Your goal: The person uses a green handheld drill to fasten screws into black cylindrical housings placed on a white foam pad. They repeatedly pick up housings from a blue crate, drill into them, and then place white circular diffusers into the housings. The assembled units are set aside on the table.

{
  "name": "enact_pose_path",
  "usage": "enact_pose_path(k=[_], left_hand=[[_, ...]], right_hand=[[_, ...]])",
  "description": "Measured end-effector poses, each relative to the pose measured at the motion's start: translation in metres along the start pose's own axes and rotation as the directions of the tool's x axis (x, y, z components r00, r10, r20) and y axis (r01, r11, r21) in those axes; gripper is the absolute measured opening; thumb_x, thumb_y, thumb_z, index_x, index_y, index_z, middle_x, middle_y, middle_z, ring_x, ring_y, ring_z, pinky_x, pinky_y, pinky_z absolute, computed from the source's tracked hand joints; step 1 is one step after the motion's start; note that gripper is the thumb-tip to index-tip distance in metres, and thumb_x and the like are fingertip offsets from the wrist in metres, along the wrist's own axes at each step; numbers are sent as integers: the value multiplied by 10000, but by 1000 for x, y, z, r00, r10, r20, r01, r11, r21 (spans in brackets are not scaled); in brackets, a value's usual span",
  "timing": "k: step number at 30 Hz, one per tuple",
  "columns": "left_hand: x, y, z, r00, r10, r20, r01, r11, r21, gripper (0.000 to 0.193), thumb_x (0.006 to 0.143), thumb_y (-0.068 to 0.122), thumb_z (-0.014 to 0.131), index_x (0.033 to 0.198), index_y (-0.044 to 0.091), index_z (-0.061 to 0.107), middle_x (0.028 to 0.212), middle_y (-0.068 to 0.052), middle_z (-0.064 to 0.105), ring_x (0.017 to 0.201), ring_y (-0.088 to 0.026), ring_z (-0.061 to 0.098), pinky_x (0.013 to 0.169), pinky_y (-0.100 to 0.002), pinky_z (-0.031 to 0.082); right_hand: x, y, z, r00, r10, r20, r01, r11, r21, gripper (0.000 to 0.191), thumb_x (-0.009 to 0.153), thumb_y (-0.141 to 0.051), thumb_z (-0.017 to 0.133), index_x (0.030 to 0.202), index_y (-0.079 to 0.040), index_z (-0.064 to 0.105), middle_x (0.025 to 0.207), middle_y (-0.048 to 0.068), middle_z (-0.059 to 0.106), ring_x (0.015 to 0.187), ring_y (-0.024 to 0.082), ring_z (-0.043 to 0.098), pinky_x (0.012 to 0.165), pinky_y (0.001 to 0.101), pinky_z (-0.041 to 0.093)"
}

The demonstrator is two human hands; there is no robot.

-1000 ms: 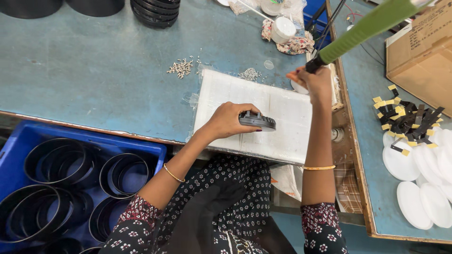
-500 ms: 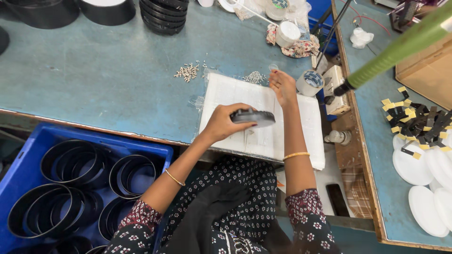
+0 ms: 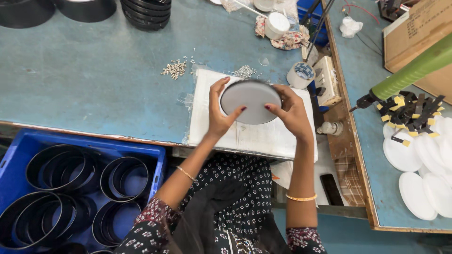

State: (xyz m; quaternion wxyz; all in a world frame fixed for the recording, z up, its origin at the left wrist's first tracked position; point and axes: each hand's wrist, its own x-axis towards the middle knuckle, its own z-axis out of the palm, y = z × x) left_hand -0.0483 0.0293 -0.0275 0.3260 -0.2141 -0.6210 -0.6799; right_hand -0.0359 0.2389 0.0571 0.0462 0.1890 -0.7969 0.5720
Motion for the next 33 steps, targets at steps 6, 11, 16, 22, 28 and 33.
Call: enact_pose_path(k=[6, 11, 16, 22, 28, 33], left_hand=[[40, 30, -3, 801, -192, 568, -2, 946, 323, 965, 796, 146, 794, 1593, 239, 257, 1171, -130, 727, 1075, -343, 696, 889, -435, 550], [49, 35, 14, 681, -304, 666, -26, 899, 437, 742, 778, 266, 829, 1418, 238, 455, 991, -107, 766, 860, -362, 725, 742, -463, 550], [34, 40, 8, 792, -332, 512, 73, 884, 461, 409, 782, 303, 814, 1153, 193, 681, 902, -78, 779, 828, -318, 742, 715, -424, 558], [29, 42, 13, 798, -427, 425, 188, 847, 497, 426, 799, 493, 801, 1046, 159, 707, 783, -100, 754, 728, -303, 746, 676, -411, 570], [28, 41, 23, 852, -329, 406, 101, 866, 489, 425, 803, 508, 776, 993, 133, 717, 759, -98, 751, 700, -312, 737, 647, -430, 566], [27, 41, 26, 836, -338, 432, 108, 873, 475, 384, 802, 457, 780, 968, 117, 716, 716, -100, 733, 672, -321, 721, 638, -439, 551]], right_hand=[[-6, -48, 14, 988, -3, 153, 88, 826, -556, 412, 854, -79, 786, 1241, -31, 652, 1107, 135, 744, 998, 223, 705, 885, 348, 544], [-6, -35, -22, 984, -178, 32, 165, 815, -556, 409, 920, -74, 785, 1310, -45, 663, 1172, 110, 764, 1110, 244, 750, 1015, 359, 541], [24, 3, -112, 506, -661, -554, 142, 698, -702, 861, 988, -139, 856, 1596, -35, 255, 1636, 146, 371, 1547, 289, 388, 1264, 402, 293], [89, 10, -139, 706, -265, -656, 352, 936, 2, 519, 996, -99, 812, 1357, 37, 465, 1033, 187, 676, 774, 272, 710, 736, 396, 596], [66, -56, -56, 761, -222, -609, 490, 812, 316, 255, 991, -6, 694, 1092, 15, 461, 737, 98, 502, 553, 185, 475, 494, 335, 449], [45, -96, -17, 800, -299, -520, 524, 771, 362, 192, 1048, -5, 643, 1078, 36, 458, 696, 103, 447, 492, 171, 410, 481, 326, 395]])
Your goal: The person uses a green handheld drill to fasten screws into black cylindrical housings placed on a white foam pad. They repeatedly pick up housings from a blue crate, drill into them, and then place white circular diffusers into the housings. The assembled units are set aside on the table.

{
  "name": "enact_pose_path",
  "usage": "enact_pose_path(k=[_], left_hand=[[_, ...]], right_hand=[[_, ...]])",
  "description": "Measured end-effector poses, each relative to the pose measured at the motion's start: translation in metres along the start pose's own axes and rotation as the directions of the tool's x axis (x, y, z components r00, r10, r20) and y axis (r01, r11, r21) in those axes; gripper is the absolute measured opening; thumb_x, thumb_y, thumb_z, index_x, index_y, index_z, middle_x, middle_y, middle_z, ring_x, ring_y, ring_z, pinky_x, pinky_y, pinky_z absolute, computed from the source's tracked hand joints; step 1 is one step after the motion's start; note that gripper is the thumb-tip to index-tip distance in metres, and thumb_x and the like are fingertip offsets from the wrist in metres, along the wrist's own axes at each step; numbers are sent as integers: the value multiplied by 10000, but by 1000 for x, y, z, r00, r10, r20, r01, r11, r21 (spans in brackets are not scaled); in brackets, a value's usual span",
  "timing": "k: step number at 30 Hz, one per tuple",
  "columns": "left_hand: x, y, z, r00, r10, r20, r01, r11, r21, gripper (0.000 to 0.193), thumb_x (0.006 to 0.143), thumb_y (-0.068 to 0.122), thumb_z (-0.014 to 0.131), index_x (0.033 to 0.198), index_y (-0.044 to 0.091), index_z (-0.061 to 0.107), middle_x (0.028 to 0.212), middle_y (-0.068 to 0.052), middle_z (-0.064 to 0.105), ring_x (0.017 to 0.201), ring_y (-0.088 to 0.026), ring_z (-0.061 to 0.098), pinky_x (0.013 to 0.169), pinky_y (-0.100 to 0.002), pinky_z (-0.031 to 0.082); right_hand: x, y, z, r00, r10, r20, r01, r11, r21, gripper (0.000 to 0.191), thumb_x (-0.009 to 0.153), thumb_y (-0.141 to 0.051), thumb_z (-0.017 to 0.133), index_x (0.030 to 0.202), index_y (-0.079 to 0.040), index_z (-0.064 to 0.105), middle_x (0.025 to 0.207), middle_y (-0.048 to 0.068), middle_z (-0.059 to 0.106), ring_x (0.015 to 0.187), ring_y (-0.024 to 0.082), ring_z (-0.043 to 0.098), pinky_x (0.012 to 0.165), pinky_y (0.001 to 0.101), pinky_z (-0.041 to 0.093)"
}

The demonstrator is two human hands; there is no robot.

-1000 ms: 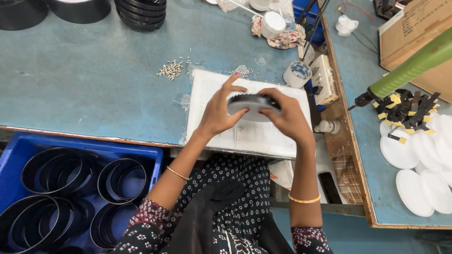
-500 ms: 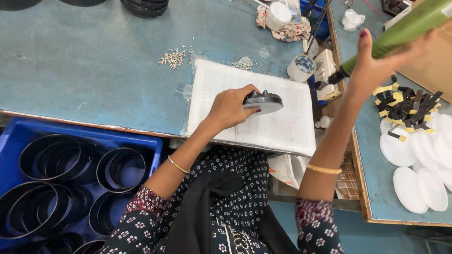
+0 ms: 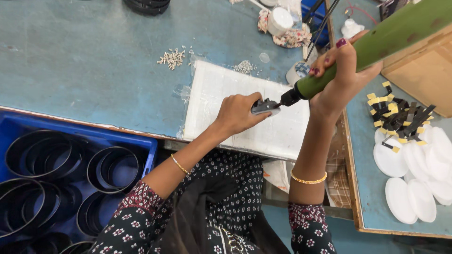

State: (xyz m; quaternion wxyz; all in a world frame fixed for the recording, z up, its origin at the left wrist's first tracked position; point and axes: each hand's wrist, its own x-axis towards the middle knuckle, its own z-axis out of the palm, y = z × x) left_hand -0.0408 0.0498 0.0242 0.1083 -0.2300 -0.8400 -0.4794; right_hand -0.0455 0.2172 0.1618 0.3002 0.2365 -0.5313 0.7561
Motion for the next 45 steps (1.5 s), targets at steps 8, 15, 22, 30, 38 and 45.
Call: enact_pose_path(k=[8, 15, 22, 30, 38, 45], left_hand=[[2, 1, -1, 999, 49, -10, -49, 999, -21, 387, 795, 456, 788, 957, 112, 716, 687, -95, 717, 643, -319, 711, 614, -439, 543], [3, 1, 0, 999, 55, -2, -55, 998, -14, 379, 805, 458, 786, 935, 109, 714, 671, -87, 717, 622, -309, 709, 600, -429, 541], [4, 1, 1, 999, 41, -18, -41, 999, -21, 387, 784, 459, 795, 944, 113, 725, 685, -82, 726, 627, -307, 713, 610, -431, 546], [5, 0, 1, 1000, 7, -26, -8, 1000, -26, 395, 778, 472, 798, 951, 123, 735, 688, -87, 728, 633, -308, 717, 620, -432, 551], [3, -7, 2, 998, 39, -58, -42, 998, -47, 375, 769, 452, 802, 952, 130, 742, 732, -88, 749, 663, -301, 734, 644, -410, 572], [-4, -14, 0, 996, 78, -50, -80, 996, -39, 356, 779, 458, 803, 925, 141, 731, 735, -71, 751, 656, -280, 738, 623, -395, 572]], right_hand=[[0, 7, 3, 999, 16, 38, -15, 1000, -7, 176, 1065, -4, 630, 1079, 38, 460, 692, 106, 432, 503, 174, 400, 475, 335, 393], [-2, 9, 1, 998, 35, 45, -35, 999, -13, 181, 1063, -25, 627, 1089, 47, 463, 677, 97, 423, 496, 162, 403, 466, 332, 393], [-4, 13, 4, 999, -10, 37, 12, 999, -44, 173, 1056, -6, 609, 1090, 28, 442, 679, 94, 430, 503, 166, 427, 468, 323, 411], [-4, 14, 8, 998, -41, 41, 43, 998, -51, 148, 1069, 37, 581, 1067, 24, 434, 687, 109, 441, 511, 171, 432, 486, 325, 420], [9, 15, 5, 1000, 2, -4, -2, 1000, -31, 196, 1056, -28, 644, 1072, 11, 452, 701, 101, 469, 525, 174, 464, 496, 330, 437], [26, 34, -33, 998, 59, 18, -55, 980, -194, 240, 1026, -149, 724, 1128, -40, 536, 903, 122, 646, 765, 196, 649, 746, 348, 575]])
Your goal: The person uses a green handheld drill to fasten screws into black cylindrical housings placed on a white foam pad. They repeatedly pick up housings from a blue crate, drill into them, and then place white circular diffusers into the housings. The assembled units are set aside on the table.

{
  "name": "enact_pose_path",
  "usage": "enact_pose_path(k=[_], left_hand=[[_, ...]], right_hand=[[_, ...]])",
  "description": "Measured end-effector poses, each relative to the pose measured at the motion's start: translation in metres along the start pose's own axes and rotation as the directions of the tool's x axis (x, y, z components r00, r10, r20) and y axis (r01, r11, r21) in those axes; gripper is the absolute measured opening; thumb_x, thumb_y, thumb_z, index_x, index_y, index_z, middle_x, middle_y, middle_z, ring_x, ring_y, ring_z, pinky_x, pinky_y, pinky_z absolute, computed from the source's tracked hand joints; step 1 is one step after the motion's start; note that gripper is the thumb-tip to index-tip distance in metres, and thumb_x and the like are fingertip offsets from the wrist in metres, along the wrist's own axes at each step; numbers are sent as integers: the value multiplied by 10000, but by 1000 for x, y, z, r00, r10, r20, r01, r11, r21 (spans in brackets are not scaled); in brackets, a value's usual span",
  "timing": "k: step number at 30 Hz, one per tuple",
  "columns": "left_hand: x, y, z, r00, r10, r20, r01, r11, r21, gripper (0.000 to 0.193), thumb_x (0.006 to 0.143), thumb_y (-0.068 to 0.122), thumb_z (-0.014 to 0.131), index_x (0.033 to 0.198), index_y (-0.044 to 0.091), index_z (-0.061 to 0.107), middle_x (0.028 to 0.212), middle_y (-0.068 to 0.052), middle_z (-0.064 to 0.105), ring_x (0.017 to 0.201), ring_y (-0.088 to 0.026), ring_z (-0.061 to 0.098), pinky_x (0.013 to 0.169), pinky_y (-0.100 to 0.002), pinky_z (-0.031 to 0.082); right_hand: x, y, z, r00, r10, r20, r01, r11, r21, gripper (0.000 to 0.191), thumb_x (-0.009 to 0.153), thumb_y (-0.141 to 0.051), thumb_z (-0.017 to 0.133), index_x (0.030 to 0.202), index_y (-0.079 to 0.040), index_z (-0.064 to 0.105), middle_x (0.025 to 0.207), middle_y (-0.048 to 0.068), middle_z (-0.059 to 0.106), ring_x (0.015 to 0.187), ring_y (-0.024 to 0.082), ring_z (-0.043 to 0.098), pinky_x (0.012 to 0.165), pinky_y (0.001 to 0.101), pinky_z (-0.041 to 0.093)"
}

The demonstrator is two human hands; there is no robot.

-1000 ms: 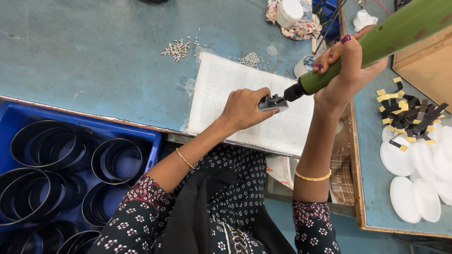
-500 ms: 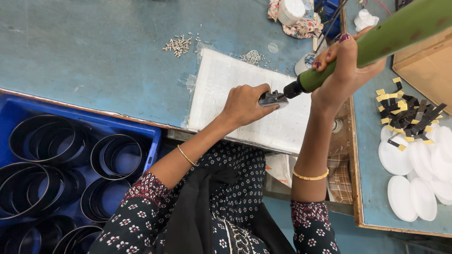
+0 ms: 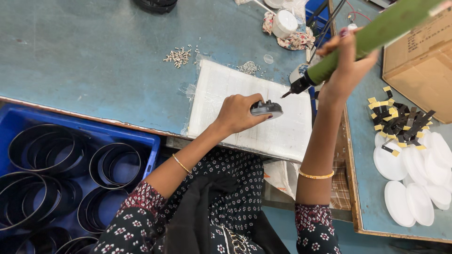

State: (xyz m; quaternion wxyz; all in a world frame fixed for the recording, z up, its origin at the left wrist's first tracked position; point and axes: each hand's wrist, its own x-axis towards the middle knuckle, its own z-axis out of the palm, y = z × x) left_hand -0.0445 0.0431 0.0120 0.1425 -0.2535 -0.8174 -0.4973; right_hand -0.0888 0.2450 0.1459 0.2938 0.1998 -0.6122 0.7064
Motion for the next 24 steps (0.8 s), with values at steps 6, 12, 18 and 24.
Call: enact_pose_path(k=[6, 12, 18, 24], left_hand=[[-8, 0, -3, 998, 57, -23, -58, 998, -17, 349, 779, 458, 813, 929, 152, 733, 742, -60, 753, 662, -278, 733, 623, -385, 571], [-8, -2, -5, 998, 53, -20, -54, 998, -37, 352, 781, 460, 808, 933, 152, 734, 758, -56, 758, 671, -264, 742, 627, -371, 578], [-6, -3, -4, 999, 26, -34, -26, 1000, -12, 370, 777, 473, 806, 930, 144, 735, 753, -66, 757, 671, -275, 740, 631, -382, 577], [-4, -1, -3, 999, -13, -35, 13, 1000, 9, 407, 791, 496, 796, 947, 127, 723, 733, -78, 748, 663, -281, 741, 632, -391, 577]], right_hand=[[-30, 67, -32, 822, 553, 133, -442, 768, -464, 216, 931, -130, 713, 1094, -1, 657, 1033, 113, 726, 935, 187, 703, 829, 329, 601], [-30, 118, -32, 868, 497, -9, -474, 822, -315, 106, 982, -16, 577, 1063, 50, 559, 949, 194, 712, 828, 283, 772, 725, 351, 660], [-22, 140, -23, 868, 496, -16, -479, 831, -283, 134, 1000, 52, 531, 1063, 119, 629, 940, 198, 733, 825, 257, 779, 748, 317, 668], [-27, 171, 14, 853, 521, 34, -488, 819, -303, 271, 1052, -150, 607, 1101, 95, 713, 993, 125, 732, 906, 181, 693, 800, 275, 559]])
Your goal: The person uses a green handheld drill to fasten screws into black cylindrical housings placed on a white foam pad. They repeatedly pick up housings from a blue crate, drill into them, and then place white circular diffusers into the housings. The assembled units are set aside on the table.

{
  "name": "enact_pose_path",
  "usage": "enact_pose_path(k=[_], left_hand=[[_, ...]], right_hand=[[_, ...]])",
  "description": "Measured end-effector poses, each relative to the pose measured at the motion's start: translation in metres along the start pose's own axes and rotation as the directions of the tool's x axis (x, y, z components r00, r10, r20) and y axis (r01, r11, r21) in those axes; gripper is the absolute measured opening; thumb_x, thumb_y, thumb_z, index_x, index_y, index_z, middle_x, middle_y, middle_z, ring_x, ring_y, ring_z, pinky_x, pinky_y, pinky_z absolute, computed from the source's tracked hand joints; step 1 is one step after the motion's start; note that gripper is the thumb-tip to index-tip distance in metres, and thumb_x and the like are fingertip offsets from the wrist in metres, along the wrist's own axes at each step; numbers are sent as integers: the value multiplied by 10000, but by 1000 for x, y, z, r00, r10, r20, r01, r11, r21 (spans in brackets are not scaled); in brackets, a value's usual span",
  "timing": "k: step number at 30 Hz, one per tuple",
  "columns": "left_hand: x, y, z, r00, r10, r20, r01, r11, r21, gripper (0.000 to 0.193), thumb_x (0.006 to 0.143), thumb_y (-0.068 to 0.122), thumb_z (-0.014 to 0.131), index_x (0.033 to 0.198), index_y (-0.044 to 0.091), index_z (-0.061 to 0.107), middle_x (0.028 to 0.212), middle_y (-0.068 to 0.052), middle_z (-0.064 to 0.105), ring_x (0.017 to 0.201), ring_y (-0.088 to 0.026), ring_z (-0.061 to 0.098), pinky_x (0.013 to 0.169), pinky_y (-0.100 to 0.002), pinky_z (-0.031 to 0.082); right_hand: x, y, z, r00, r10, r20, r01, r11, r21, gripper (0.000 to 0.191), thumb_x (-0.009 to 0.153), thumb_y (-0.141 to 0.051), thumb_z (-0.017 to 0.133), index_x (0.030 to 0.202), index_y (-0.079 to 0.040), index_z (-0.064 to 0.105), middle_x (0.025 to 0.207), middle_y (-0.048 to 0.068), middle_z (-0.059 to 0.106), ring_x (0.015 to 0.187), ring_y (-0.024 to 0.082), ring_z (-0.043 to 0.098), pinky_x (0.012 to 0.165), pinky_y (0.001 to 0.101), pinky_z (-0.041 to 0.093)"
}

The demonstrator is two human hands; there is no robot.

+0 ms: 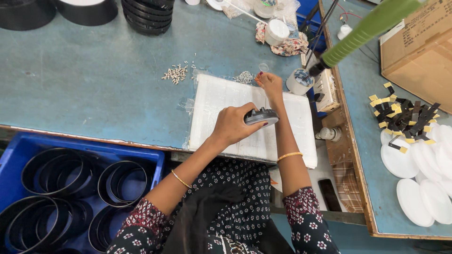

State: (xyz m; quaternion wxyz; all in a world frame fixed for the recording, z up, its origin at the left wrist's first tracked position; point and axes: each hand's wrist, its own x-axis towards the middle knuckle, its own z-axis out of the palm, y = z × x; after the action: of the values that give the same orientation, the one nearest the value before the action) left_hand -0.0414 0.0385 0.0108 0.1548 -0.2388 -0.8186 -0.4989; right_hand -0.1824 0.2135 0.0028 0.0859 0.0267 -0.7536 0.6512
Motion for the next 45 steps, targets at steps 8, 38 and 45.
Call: enact_pose_path(k=[8, 38, 45], left_hand=[[1, -4, -1, 975, -165, -147, 165, 986, -7, 411, 837, 480, 782, 927, 96, 668, 718, -95, 742, 615, -269, 738, 558, -379, 558], [4, 17, 13, 969, -243, 50, 248, 950, -189, 447, 936, 523, 609, 998, 80, 608, 1015, -68, 711, 853, -198, 684, 673, -356, 526], [4, 32, 18, 959, -280, 51, 284, 952, -112, 430, 904, 520, 621, 993, 99, 631, 912, -42, 675, 763, -191, 657, 625, -363, 492]], right_hand=[[-70, 19, -19, 889, -153, -431, 293, 914, 281, 252, 1046, -217, 599, 1086, 30, 631, 1085, 118, 712, 1018, 170, 696, 947, 333, 565], [-157, 51, -10, 945, -56, -324, 207, 866, 456, 413, 771, 81, 419, 1141, -57, 542, 1145, 46, 550, 1031, 129, 514, 913, 287, 464], [-161, 61, -19, 957, -62, -282, 207, 828, 520, 393, 782, 107, 422, 1112, -65, 547, 1112, 48, 543, 1031, 122, 507, 956, 286, 460]])
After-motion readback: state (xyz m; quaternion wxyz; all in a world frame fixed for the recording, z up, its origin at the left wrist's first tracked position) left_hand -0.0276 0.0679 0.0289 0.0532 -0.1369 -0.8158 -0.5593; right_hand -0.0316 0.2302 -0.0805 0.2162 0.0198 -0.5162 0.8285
